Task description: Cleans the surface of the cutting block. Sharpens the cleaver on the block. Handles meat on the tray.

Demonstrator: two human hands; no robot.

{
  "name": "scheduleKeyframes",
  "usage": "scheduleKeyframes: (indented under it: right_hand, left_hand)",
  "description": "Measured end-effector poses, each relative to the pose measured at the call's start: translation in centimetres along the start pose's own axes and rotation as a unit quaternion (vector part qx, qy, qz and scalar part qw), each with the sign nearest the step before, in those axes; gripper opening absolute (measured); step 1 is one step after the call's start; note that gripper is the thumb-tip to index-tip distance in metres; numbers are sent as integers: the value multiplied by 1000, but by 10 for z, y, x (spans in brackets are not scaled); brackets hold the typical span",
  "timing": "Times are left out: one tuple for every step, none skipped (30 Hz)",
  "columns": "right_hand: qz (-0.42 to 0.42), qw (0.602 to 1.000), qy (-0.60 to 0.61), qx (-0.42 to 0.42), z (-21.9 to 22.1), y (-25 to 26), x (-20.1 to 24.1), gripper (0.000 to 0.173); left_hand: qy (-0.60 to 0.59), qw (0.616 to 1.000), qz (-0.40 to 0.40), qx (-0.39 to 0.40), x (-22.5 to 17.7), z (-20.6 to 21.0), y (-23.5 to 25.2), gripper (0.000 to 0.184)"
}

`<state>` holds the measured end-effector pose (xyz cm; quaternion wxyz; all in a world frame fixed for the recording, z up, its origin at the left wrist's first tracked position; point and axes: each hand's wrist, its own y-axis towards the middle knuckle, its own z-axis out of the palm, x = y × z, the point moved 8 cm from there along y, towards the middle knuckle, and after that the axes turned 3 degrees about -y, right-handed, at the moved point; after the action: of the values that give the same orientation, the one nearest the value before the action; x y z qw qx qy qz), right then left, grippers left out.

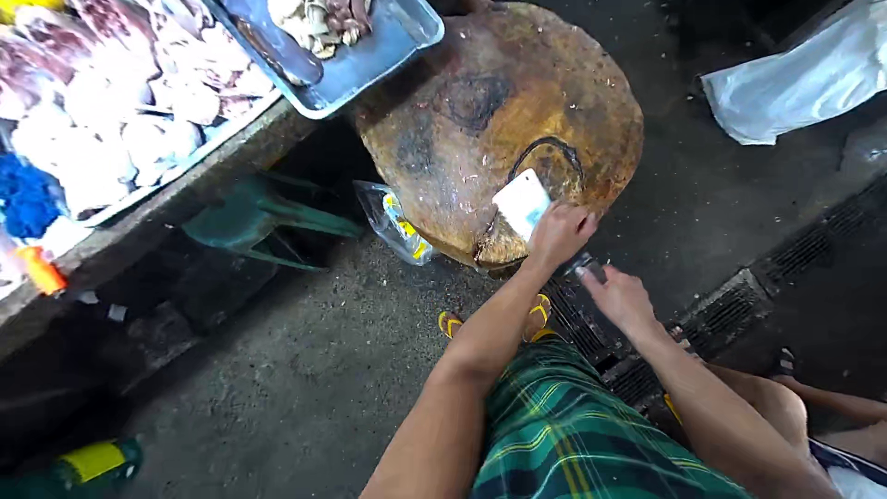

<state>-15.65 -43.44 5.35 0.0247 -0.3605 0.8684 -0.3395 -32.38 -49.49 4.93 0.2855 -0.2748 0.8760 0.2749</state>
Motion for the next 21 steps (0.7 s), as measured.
scheduleKeyframes:
  right_hand:
    - [-18, 999, -21, 19, 7, -10, 2, 76]
    - [-32, 999, -36, 24, 11, -15, 4, 78]
    - [-34, 999, -35, 18, 10, -15, 5, 79]
    - [-26, 999, -27, 11, 8, -14, 0, 78]
    - [-15, 1000, -16, -1, 6, -11, -7, 78]
    - [-3, 1000, -2, -17, 1, -4, -9, 78]
    - [7, 1000, 9, -25, -2, 1, -8, 78]
    - [10, 1000, 12, -25, -2, 0, -5, 77]
    - [4, 1000, 5, -19, 4, -8, -1, 76]
    - [-6, 1000, -9, -6, 12, -21, 1, 76]
    - [-15, 1000, -24, 8, 20, -32, 3, 78]
    - [-19, 999, -30, 14, 23, -38, 7, 79]
    - [-18, 999, -25, 11, 21, -37, 10, 79]
    - [-12, 1000, -13, 0, 18, -34, 8, 77]
    - [-2, 1000, -2, -16, 13, -28, 4, 75]
    - [4, 999, 9, -34, 8, -19, 4, 74]
    - [7, 999, 16, -44, 4, -11, 8, 75]
    - [7, 999, 16, -40, 3, -8, 12, 76]
    - [-1, 1000, 8, -26, 8, -12, 14, 78]
    - [-15, 1000, -7, -7, 14, -20, 13, 79]
    - [-29, 999, -24, 8, 18, -24, 13, 81]
  left_hand:
    - [23, 999, -26, -10, -5, -12, -25, 28]
    - [43, 998, -44, -14, -7, -19, -38, 28]
    - [54, 998, -42, -17, -7, -20, -38, 28]
    - [53, 998, -36, -11, -8, -13, -32, 28]
    - [38, 999, -20, -5, -10, -1, -23, 27]
    - [26, 1000, 1, 3, -8, 11, -6, 27]
    - [19, 1000, 18, 8, -6, 16, 7, 27]
    - [13, 1000, 19, 9, -5, 16, 9, 29]
    - [11, 1000, 10, 7, -5, 9, -1, 30]
    - [17, 1000, -11, 1, -7, -3, -22, 31]
    - [29, 999, -33, -14, -12, -17, -45, 31]
    - [41, 998, -47, -25, -13, -28, -57, 31]
    - [47, 998, -43, -30, -12, -30, -56, 31]
    - [39, 998, -33, -23, -11, -23, -48, 30]
    - [22, 1000, -17, -10, -10, -10, -35, 29]
    - [4, 1000, 2, 8, -6, 1, -17, 28]
    - [-6, 1000, 13, 23, 0, 6, -1, 28]
    - [-10, 1000, 14, 21, 5, 5, 5, 28]
    - [-10, 1000, 6, 8, 6, -2, -4, 29]
    - [5, 1000, -21, -1, 4, -11, -24, 31]
    - [34, 998, -54, -7, 0, -24, -43, 32]
